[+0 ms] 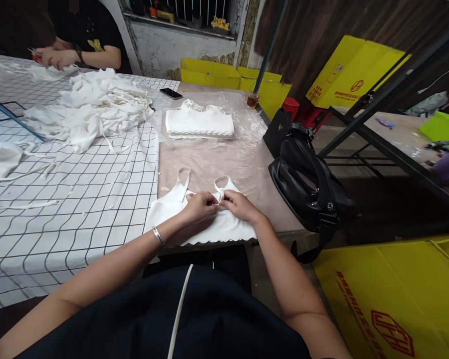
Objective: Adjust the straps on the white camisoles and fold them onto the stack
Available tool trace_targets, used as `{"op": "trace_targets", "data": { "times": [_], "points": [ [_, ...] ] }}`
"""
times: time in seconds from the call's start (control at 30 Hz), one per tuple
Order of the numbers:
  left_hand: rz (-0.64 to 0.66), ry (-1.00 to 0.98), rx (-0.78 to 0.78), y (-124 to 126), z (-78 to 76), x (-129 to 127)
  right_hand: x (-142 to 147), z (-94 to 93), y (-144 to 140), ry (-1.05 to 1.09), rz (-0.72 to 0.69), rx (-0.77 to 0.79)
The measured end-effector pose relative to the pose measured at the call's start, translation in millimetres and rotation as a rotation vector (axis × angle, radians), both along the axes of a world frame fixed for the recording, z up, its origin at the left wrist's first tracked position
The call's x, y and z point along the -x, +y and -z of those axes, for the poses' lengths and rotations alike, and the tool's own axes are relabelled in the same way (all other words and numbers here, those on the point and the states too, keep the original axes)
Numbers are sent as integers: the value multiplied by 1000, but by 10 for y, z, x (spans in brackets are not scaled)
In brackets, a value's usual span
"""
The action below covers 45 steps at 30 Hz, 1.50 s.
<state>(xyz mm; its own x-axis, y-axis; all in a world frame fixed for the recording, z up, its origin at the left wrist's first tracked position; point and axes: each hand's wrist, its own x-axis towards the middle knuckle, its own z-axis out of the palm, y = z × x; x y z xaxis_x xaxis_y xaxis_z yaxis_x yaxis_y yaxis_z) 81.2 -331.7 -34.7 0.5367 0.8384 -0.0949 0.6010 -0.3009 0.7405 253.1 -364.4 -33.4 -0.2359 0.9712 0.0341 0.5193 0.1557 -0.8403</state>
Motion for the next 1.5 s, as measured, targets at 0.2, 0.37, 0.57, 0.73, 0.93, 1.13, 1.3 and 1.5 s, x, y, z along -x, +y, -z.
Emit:
{"op": "trace_targets", "data": {
  "times": [0.2, 0.37, 0.57, 0.73, 0.93, 1.13, 1.3, 1.5],
  "points": [
    [-33, -19, 36, -11, -24, 7, -47, -9, -4, -13, 15, 12],
    [-21, -17, 35, -13, -45, 7, -84, 14, -14, -44, -1, 20],
    [-34, -3, 38, -11, -45, 6, -83, 23, -16, -38, -10, 39],
    [-27, 6, 35, -16, -51, 9, -55, 9, -15, -65, 1, 3],
    [-10, 40, -24, -13, 34, -3, 66, 52, 14, -55, 22, -41],
    [45, 122, -126, -37, 31, 8, 131, 82, 94, -34, 280, 9],
    [-216, 159, -419, -270, -46, 832, -180, -141, -239, -364, 741, -80],
    [-500, 470, -249, -578, 65, 1657, -348, -92, -817, -556, 672, 212]
  ]
}}
